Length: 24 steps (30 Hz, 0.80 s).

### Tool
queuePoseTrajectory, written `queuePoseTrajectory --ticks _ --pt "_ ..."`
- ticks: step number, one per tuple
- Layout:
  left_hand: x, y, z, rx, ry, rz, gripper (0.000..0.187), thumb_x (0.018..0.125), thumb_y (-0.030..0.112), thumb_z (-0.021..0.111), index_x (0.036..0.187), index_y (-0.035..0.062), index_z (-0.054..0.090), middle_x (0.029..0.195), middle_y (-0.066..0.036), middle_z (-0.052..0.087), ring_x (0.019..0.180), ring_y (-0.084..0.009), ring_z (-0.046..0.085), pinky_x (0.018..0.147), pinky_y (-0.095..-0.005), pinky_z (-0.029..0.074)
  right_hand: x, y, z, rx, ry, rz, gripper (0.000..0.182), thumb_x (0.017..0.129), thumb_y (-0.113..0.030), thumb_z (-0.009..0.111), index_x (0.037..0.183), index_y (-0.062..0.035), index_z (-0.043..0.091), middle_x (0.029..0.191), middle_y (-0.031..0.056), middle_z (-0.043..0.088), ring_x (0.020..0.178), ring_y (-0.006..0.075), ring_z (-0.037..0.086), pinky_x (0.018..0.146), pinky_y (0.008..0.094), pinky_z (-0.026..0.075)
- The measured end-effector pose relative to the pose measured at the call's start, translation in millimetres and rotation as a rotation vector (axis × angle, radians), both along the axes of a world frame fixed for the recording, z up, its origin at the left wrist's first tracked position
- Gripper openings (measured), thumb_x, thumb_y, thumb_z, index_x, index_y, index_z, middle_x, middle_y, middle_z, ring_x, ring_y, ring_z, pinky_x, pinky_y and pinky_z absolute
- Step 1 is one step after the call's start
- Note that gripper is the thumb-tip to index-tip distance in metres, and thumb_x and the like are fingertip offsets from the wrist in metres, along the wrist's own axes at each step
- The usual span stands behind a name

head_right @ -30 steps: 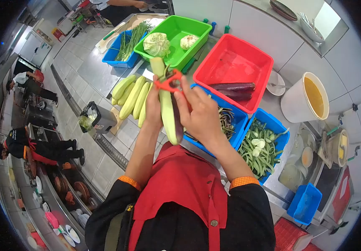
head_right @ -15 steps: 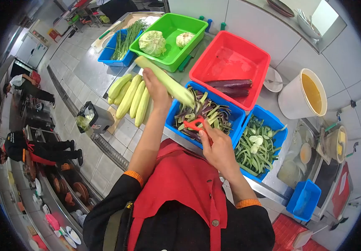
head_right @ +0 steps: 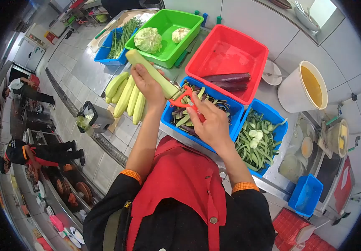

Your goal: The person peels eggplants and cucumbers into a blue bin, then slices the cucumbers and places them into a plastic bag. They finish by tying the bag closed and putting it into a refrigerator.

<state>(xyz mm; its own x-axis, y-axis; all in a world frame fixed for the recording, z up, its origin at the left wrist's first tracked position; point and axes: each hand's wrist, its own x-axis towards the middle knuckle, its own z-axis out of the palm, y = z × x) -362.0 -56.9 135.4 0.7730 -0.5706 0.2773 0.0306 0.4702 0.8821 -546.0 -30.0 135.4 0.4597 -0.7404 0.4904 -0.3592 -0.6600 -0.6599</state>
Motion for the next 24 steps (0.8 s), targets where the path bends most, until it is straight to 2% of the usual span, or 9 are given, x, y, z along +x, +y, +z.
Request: queuePoseTrajectory --ticks 3,4,7,8,9,11,16,21,24 --pt "24 -3 1 0.066 0.235 0.162 0.042 0.103 0.048 0.033 0.114 0.0071 0.037 0.096 -0.009 0.049 0.067 -0.0167 0.057 0.047 -0.0331 0.053 -19 -2 -25 0.057 0.244 0.038 0.039 0.087 -0.022 0.069 0.122 -0.0047 0.064 0.066 0.0133 0.055 0.058 0.0299 0.056 0.055 0.0388 0.044" --pt "31 -3 4 0.087 0.283 0.217 0.045 0.102 0.051 0.033 0.116 0.008 0.036 0.096 -0.009 0.048 0.07 -0.0181 0.057 0.047 -0.0342 0.053 -26 -6 -48 0.132 0.278 0.063 0.037 0.089 -0.022 0.066 0.121 -0.0051 0.065 0.07 0.0159 0.06 0.061 0.0298 0.061 0.055 0.0354 0.046" --pt "37 0 3 0.08 0.316 0.166 0.048 0.101 0.052 0.034 0.12 0.0081 0.035 0.095 -0.009 0.049 0.072 -0.0184 0.057 0.047 -0.0346 0.053 -30 0 -60 0.404 0.107 0.05 0.035 0.091 -0.018 0.065 0.122 -0.0024 0.064 0.073 0.0115 0.066 0.062 0.0135 0.057 0.058 0.0287 0.045" --pt "33 3 1 0.084 0.4 0.141 0.05 0.1 0.054 0.036 0.12 0.0075 0.036 0.092 -0.009 0.05 0.07 -0.0189 0.057 0.047 -0.0348 0.053 -36 -1 -58 0.531 0.16 0.036 0.034 0.092 -0.019 0.065 0.123 -0.0035 0.064 0.076 0.0086 0.069 0.066 0.0086 0.055 0.061 0.0252 0.045" --pt "31 8 -4 0.123 0.402 0.137 0.05 0.1 0.054 0.036 0.12 0.0073 0.036 0.091 -0.01 0.05 0.07 -0.019 0.057 0.047 -0.0351 0.053 -33 1 -41 0.697 0.109 0.014 0.036 0.091 -0.017 0.066 0.124 -0.0048 0.063 0.078 0.0049 0.067 0.067 0.0078 0.053 0.063 0.024 0.045" --pt "26 4 -6 0.164 0.397 0.112 0.05 0.1 0.054 0.036 0.119 0.007 0.037 0.088 -0.01 0.05 0.069 -0.0191 0.057 0.049 -0.0359 0.053 -27 3 -38 0.322 -0.09 0.047 0.039 0.086 -0.015 0.07 0.123 -0.0028 0.064 0.077 0.0124 0.064 0.059 0.0168 0.054 0.057 0.0286 0.045" --pt "28 -4 -29 0.218 0.389 0.114 0.051 0.101 0.053 0.036 0.121 0.0069 0.038 0.096 -0.011 0.05 0.074 -0.0207 0.057 0.057 -0.0389 0.052 -5 -5 -14 -0.102 -0.098 0.093 0.045 0.08 -0.01 0.074 0.123 -0.0047 0.064 0.067 0.007 0.052 0.055 0.0186 0.053 0.052 0.0308 0.042" --pt "66 5 -43 0.136 0.693 0.041 0.052 0.101 0.053 0.034 0.126 0.0076 0.037 0.105 -0.011 0.047 0.081 -0.024 0.053 0.06 -0.0442 0.052 -28 -19 -94 -0.018 0.134 0.078 0.046 0.08 -0.014 0.075 0.125 -0.0082 0.064 0.066 0.0073 0.052 0.056 0.0231 0.055 0.052 0.0348 0.044" --pt "74 6 -40 0.144 0.699 0.042 0.054 0.1 0.055 0.033 0.129 0.0093 0.036 0.104 -0.01 0.046 0.081 -0.0249 0.053 0.06 -0.0456 0.052 -29 -22 -87 0.073 0.044 0.062 0.045 0.082 -0.016 0.074 0.125 -0.0077 0.064 0.077 0.0124 0.062 0.065 0.0248 0.062 0.061 0.0342 0.049"
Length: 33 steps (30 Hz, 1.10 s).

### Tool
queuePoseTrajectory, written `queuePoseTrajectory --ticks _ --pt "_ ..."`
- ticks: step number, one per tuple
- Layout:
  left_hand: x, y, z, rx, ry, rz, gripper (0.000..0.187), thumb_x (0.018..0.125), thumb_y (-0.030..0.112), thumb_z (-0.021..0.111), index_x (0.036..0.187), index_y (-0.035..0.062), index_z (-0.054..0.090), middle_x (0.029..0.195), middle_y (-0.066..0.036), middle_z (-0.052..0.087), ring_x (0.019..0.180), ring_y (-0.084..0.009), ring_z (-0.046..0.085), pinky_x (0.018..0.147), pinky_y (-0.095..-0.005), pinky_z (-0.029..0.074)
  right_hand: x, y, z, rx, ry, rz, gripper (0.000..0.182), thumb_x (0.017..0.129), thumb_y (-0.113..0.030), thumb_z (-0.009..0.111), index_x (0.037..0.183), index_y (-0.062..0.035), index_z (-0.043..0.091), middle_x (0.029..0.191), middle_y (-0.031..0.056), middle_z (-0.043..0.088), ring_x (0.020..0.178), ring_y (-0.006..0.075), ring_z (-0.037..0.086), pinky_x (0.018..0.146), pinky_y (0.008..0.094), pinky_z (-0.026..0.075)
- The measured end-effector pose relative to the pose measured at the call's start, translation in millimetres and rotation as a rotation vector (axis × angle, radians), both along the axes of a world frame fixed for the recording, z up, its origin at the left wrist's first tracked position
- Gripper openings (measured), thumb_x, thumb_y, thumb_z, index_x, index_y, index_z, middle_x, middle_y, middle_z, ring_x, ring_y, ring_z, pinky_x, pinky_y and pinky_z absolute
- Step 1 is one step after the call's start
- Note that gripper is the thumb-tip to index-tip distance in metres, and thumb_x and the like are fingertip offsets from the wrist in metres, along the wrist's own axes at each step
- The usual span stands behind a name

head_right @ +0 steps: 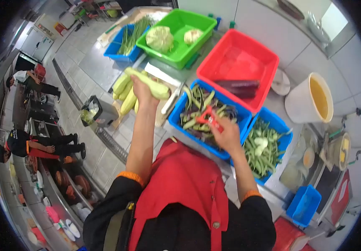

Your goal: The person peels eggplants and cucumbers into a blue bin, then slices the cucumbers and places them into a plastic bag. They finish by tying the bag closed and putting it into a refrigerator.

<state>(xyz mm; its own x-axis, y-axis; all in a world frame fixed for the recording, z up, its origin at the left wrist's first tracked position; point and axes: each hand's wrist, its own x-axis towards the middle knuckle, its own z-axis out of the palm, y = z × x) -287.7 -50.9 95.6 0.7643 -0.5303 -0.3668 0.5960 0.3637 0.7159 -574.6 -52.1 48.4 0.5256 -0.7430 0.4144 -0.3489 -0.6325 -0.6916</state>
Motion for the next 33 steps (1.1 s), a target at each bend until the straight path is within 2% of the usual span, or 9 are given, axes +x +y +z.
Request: queuePoseTrajectory --ticks 5,9,11,14,17,22,26,28,33 --pt "-31 -2 -10 0.014 -0.001 -0.126 0.053 0.101 0.055 0.031 0.126 0.0096 0.036 0.107 -0.011 0.044 0.083 -0.0235 0.053 0.059 -0.0444 0.053 21 16 77 0.071 -0.271 0.048 0.045 0.081 -0.011 0.075 0.125 -0.0037 0.063 0.087 0.0132 0.067 0.072 0.0173 0.064 0.066 0.0265 0.049" --pt "-38 0 -2 0.001 0.072 -0.18 0.052 0.099 0.059 0.029 0.109 0.0102 0.046 0.082 -0.009 0.049 0.066 -0.0229 0.053 0.055 -0.0418 0.051 27 5 71 -0.007 -0.199 0.134 0.045 0.08 -0.006 0.074 0.124 -0.0014 0.063 0.073 0.011 0.058 0.06 0.017 0.054 0.057 0.0275 0.043" --pt "-18 3 -8 -0.186 0.447 -0.175 0.052 0.099 0.061 0.029 0.102 0.0121 0.048 0.07 -0.007 0.047 0.059 -0.0227 0.051 0.053 -0.0408 0.05 14 -7 51 -0.022 -0.081 0.122 0.044 0.081 -0.01 0.074 0.124 -0.005 0.064 0.069 0.0111 0.056 0.058 0.0226 0.054 0.055 0.0309 0.043" --pt "-1 4 -10 -0.14 0.272 -0.165 0.051 0.099 0.06 0.031 0.107 0.0126 0.047 0.083 -0.008 0.05 0.068 -0.0231 0.053 0.056 -0.0425 0.05 -10 0 1 0.035 0.043 0.093 0.044 0.081 -0.015 0.074 0.124 -0.0104 0.065 0.073 0.0125 0.061 0.063 0.0279 0.06 0.059 0.033 0.048" --pt "-16 2 0 0.009 0.079 -0.016 0.051 0.1 0.055 0.034 0.128 0.0125 0.039 0.106 -0.01 0.046 0.081 -0.0255 0.053 0.061 -0.0473 0.051 -6 16 38 0.076 -0.018 0.055 0.046 0.078 -0.015 0.076 0.123 -0.0111 0.066 0.077 0.0123 0.064 0.065 0.0269 0.061 0.062 0.0324 0.049" --pt "-43 -7 -12 0.119 -0.112 0.019 0.05 0.101 0.052 0.034 0.126 0.0091 0.04 0.102 -0.009 0.049 0.081 -0.0232 0.055 0.062 -0.0415 0.052 16 11 90 -0.233 -0.043 0.209 0.04 0.075 -0.017 0.078 0.115 -0.0144 0.071 0.077 0.0055 0.065 0.064 0.0207 0.06 0.058 0.0303 0.048" --pt "-19 1 -37 0.069 0.093 -0.169 0.048 0.1 0.056 0.032 0.112 0.0111 0.043 0.088 -0.007 0.052 0.071 -0.0235 0.054 0.057 -0.0419 0.05 0 -27 72 -0.306 0.137 0.082 0.038 0.077 -0.016 0.076 0.115 -0.0168 0.071 0.078 0.0048 0.066 0.066 0.0201 0.061 0.059 0.0304 0.049" --pt "-12 6 -32 0.079 0.125 -0.146 0.053 0.096 0.065 0.03 0.102 0.0148 0.045 0.073 -0.007 0.051 0.061 -0.0266 0.053 0.05 -0.0447 0.047 -16 -32 67 -0.18 0.111 0.06 0.039 0.078 -0.016 0.075 0.117 -0.0159 0.07 0.078 0.0051 0.065 0.067 0.019 0.062 0.06 0.0291 0.049" --pt "-33 20 -9 -0.082 0.09 -0.278 0.058 0.093 0.067 0.039 0.101 0.0102 0.047 0.073 -0.006 0.051 0.063 -0.021 0.054 0.054 -0.0371 0.05 -15 -16 69 0.241 0.046 0.18 0.042 0.08 -0.021 0.075 0.121 -0.0124 0.067 0.093 0.012 0.07 0.074 0.0246 0.066 0.071 0.0319 0.051"
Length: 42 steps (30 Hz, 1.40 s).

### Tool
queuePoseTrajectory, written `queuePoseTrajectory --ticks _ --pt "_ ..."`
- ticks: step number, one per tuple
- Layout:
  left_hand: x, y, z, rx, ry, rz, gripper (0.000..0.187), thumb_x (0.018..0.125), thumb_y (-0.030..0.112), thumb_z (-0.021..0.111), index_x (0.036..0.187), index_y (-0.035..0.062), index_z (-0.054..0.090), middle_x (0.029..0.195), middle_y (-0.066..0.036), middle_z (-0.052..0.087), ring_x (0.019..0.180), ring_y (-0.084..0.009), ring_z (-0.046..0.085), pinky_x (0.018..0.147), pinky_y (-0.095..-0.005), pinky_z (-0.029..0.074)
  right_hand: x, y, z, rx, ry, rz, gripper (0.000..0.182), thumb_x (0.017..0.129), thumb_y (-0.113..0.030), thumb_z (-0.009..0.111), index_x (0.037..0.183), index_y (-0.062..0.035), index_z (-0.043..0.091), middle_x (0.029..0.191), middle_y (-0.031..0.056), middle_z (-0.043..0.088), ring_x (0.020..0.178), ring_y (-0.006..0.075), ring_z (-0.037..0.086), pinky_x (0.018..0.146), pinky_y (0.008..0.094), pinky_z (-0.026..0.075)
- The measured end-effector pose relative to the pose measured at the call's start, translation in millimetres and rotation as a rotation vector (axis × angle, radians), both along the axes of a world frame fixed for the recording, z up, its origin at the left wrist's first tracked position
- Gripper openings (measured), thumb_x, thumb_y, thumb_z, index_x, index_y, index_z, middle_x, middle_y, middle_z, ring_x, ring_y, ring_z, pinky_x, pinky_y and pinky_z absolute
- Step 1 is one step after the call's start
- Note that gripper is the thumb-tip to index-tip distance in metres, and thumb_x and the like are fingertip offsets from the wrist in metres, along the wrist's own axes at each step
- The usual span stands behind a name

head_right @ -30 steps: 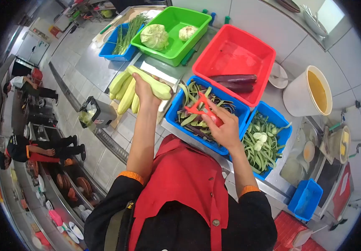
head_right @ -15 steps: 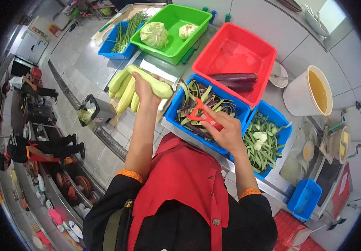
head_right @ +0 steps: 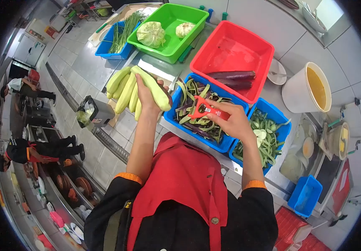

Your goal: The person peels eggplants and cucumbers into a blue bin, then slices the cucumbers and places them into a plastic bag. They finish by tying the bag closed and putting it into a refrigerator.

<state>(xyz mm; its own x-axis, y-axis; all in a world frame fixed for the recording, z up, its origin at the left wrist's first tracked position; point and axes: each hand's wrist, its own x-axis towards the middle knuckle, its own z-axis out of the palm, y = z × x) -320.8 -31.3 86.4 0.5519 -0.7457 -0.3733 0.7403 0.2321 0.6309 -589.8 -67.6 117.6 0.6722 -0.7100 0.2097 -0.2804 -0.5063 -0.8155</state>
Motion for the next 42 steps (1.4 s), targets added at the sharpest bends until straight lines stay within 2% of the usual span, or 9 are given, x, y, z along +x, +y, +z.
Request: queuePoseTrajectory --ticks 4,10,15,25,30,33,36,39,42 --pt "-11 2 15 -0.083 -0.213 -0.08 0.056 0.096 0.06 0.04 0.109 0.0054 0.048 0.087 -0.007 0.055 0.069 -0.0167 0.058 0.06 -0.0335 0.055 -5 2 -1 0.174 0.524 -0.124 0.037 0.087 -0.022 0.07 0.121 -0.009 0.065 0.104 0.0187 0.069 0.084 0.0276 0.066 0.079 0.0336 0.05" --pt "-23 16 26 -0.28 -0.487 -0.429 0.049 0.104 0.048 0.029 0.118 0.0047 0.048 0.096 -0.007 0.057 0.078 -0.0153 0.061 0.065 -0.0309 0.055 12 20 38 0.044 -0.06 -0.308 0.038 0.089 -0.018 0.066 0.125 -0.0051 0.062 0.097 0.0164 0.068 0.08 0.0284 0.065 0.076 0.0335 0.049" --pt "-29 27 32 -0.22 -0.584 -0.65 0.05 0.106 0.041 0.027 0.137 0.0053 0.043 0.112 -0.005 0.058 0.087 -0.0096 0.058 0.081 -0.0225 0.048 55 20 65 -0.256 -0.231 -0.24 0.039 0.091 -0.013 0.064 0.128 -0.0032 0.06 0.086 0.0121 0.062 0.071 0.0203 0.057 0.069 0.0295 0.047" --pt "-29 30 38 -0.084 -0.624 -0.446 0.057 0.105 0.041 0.035 0.143 -0.0001 0.036 0.139 -0.01 0.046 0.126 -0.0173 0.045 0.107 -0.0316 0.035 80 21 57 -0.393 -0.227 -0.312 0.038 0.09 -0.013 0.065 0.127 -0.0029 0.06 0.072 0.0104 0.054 0.059 0.0212 0.054 0.055 0.0323 0.044" --pt "-12 7 58 -0.171 -0.61 -0.158 0.052 0.104 0.043 0.036 0.138 0.0043 0.042 0.121 -0.008 0.054 0.107 -0.0153 0.054 0.093 -0.0301 0.043 76 54 16 -0.396 -0.093 -0.268 0.036 0.089 -0.016 0.066 0.123 -0.0042 0.063 0.068 0.0101 0.051 0.055 0.0244 0.056 0.049 0.0357 0.045" --pt "6 -16 48 -0.22 -0.526 0.12 0.046 0.104 0.044 0.035 0.134 0.0106 0.046 0.101 -0.004 0.057 0.085 -0.0151 0.057 0.075 -0.0307 0.05 61 84 -16 -0.206 -0.044 -0.202 0.036 0.09 -0.014 0.064 0.124 -0.0031 0.062 0.073 0.012 0.056 0.058 0.0245 0.055 0.055 0.0335 0.045" --pt "8 -34 51 -0.369 -0.454 0.278 0.047 0.104 0.046 0.035 0.133 0.0109 0.044 0.101 -0.004 0.056 0.083 -0.0165 0.058 0.073 -0.0312 0.051 49 92 -45 -0.003 -0.01 -0.218 0.035 0.092 -0.019 0.062 0.123 -0.0038 0.063 0.079 0.0152 0.065 0.064 0.0235 0.062 0.062 0.0334 0.049" --pt "-8 -20 51 -0.433 -0.357 0.102 0.046 0.103 0.048 0.032 0.128 0.0103 0.045 0.1 -0.005 0.056 0.083 -0.0188 0.059 0.075 -0.0317 0.051 28 71 -39 0.321 0.061 -0.372 0.035 0.095 -0.023 0.06 0.123 -0.0026 0.063 0.091 0.0182 0.071 0.076 0.0131 0.064 0.069 0.0271 0.048" --pt "-13 -18 45 -0.415 -0.448 -0.158 0.046 0.103 0.048 0.031 0.123 0.0085 0.045 0.101 -0.007 0.056 0.084 -0.0202 0.059 0.075 -0.0327 0.051 16 49 -28 0.367 -0.132 -0.413 0.037 0.093 -0.021 0.063 0.125 -0.0026 0.062 0.094 0.0146 0.071 0.081 0.0147 0.064 0.074 0.0259 0.048"
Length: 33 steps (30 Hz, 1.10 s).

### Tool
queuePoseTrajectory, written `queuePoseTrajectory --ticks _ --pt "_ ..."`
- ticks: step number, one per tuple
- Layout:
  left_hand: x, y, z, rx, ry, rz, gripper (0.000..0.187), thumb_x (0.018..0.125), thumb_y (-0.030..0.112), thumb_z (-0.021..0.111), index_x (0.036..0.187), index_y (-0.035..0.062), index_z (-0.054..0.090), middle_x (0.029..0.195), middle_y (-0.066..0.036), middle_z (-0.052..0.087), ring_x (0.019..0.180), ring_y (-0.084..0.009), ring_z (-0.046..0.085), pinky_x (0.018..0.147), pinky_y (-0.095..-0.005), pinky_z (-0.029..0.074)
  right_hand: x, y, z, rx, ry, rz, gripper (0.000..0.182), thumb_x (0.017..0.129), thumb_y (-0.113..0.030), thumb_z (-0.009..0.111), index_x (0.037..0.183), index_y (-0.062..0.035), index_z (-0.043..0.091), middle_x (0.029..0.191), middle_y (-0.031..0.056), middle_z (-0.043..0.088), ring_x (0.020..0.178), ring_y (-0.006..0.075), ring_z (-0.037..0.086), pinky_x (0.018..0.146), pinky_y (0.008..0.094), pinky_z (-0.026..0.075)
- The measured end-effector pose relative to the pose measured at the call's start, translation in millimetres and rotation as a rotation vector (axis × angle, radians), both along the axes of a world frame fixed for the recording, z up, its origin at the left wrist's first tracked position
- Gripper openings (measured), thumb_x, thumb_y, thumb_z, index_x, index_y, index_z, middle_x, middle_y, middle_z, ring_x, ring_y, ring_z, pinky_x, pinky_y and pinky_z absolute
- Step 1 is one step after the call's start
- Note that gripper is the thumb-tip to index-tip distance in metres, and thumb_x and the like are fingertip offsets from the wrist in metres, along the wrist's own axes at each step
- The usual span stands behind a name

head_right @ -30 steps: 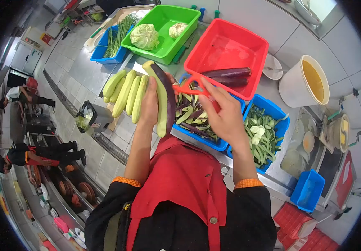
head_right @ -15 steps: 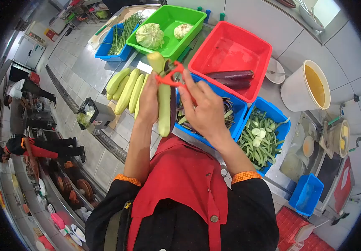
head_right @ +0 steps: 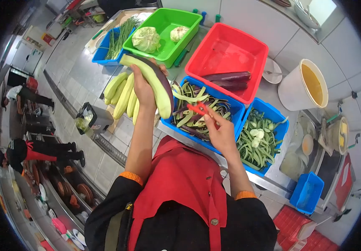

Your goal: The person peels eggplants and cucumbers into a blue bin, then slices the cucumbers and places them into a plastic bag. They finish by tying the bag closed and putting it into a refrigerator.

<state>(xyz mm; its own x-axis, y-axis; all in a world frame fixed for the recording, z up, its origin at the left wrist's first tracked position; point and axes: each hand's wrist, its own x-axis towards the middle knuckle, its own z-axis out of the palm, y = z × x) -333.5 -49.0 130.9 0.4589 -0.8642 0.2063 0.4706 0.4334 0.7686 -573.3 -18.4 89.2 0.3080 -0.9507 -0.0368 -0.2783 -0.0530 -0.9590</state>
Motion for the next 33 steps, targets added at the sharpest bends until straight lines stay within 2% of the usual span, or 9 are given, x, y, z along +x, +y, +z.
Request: queuePoseTrajectory --ticks 6,8,9,12,16,19,23,28,33 --pt "-31 24 5 0.081 -0.268 -0.234 0.05 0.105 0.043 0.026 0.131 0.0038 0.041 0.113 -0.011 0.057 0.096 -0.0197 0.059 0.086 -0.0326 0.048 19 -28 89 -0.657 -0.005 0.044 0.039 0.09 -0.014 0.066 0.127 -0.0022 0.06 0.087 0.012 0.066 0.067 0.0211 0.06 0.067 0.028 0.048" --pt "-36 33 14 0.124 -0.419 -0.263 0.051 0.106 0.042 0.022 0.134 0.0036 0.04 0.112 -0.009 0.057 0.098 -0.0168 0.057 0.089 -0.0292 0.045 29 -35 104 -0.699 -0.012 0.06 0.04 0.089 -0.014 0.066 0.126 -0.002 0.061 0.081 0.012 0.062 0.063 0.0226 0.057 0.062 0.0302 0.047" --pt "-34 32 10 0.128 -0.437 -0.275 0.056 0.106 0.041 0.023 0.145 0.0014 0.03 0.135 -0.013 0.048 0.124 -0.0202 0.047 0.106 -0.0322 0.035 33 -38 108 -0.723 -0.016 0.074 0.04 0.088 -0.014 0.067 0.126 -0.0019 0.061 0.077 0.0121 0.061 0.061 0.0234 0.056 0.06 0.0313 0.046" --pt "-28 35 9 0.139 -0.484 -0.316 0.059 0.106 0.039 0.024 0.15 -0.0002 0.021 0.15 -0.015 0.033 0.139 -0.0215 0.03 0.115 -0.0331 0.021 43 -43 113 -0.788 -0.016 0.082 0.04 0.088 -0.014 0.067 0.125 -0.0018 0.061 0.07 0.0111 0.054 0.058 0.0227 0.054 0.056 0.0335 0.044" --pt "-22 34 12 0.131 -0.517 -0.251 0.061 0.106 0.04 0.026 0.15 -0.0014 0.02 0.151 -0.016 0.031 0.14 -0.0212 0.028 0.116 -0.033 0.019 45 -35 108 -0.768 0.117 0.099 0.038 0.089 -0.009 0.065 0.126 -0.0038 0.061 0.074 0.0105 0.058 0.061 0.0198 0.054 0.059 0.0301 0.044" --pt "-13 18 7 0.214 -0.282 -0.003 0.051 0.105 0.044 0.029 0.128 0.003 0.049 0.109 -0.007 0.062 0.097 -0.0169 0.061 0.087 -0.03 0.048 50 -20 72 -0.84 0.145 0.066 0.038 0.088 -0.016 0.066 0.124 -0.0044 0.063 0.066 0.0091 0.05 0.052 0.0222 0.053 0.047 0.0349 0.042" --pt "5 -11 5 0.049 -0.071 0.333 0.052 0.103 0.051 0.029 0.11 0.0071 0.054 0.093 -0.008 0.062 0.08 -0.0198 0.062 0.073 -0.033 0.052 43 24 26 -0.619 0.171 0.117 0.037 0.09 -0.017 0.064 0.124 -0.0041 0.062 0.068 0.0118 0.054 0.056 0.026 0.057 0.053 0.0368 0.047" --pt "4 -24 -4 0.123 0.145 0.309 0.058 0.1 0.059 0.027 0.108 0.0073 0.053 0.084 -0.011 0.063 0.073 -0.0224 0.062 0.067 -0.0335 0.052 24 37 -10 -0.351 0.093 0.237 0.037 0.092 -0.02 0.061 0.124 -0.0026 0.062 0.077 0.018 0.065 0.064 0.0307 0.062 0.061 0.0389 0.049" --pt "-4 -3 -8 0.339 -0.088 0.01 0.06 0.1 0.059 0.028 0.102 0.0049 0.053 0.075 -0.012 0.064 0.067 -0.0205 0.062 0.06 -0.0313 0.052 -8 4 22 -0.077 0.133 0.065 0.034 0.095 -0.025 0.06 0.124 -0.0068 0.063 0.069 0.0096 0.062 0.061 0.0082 0.046 0.058 0.026 0.042"
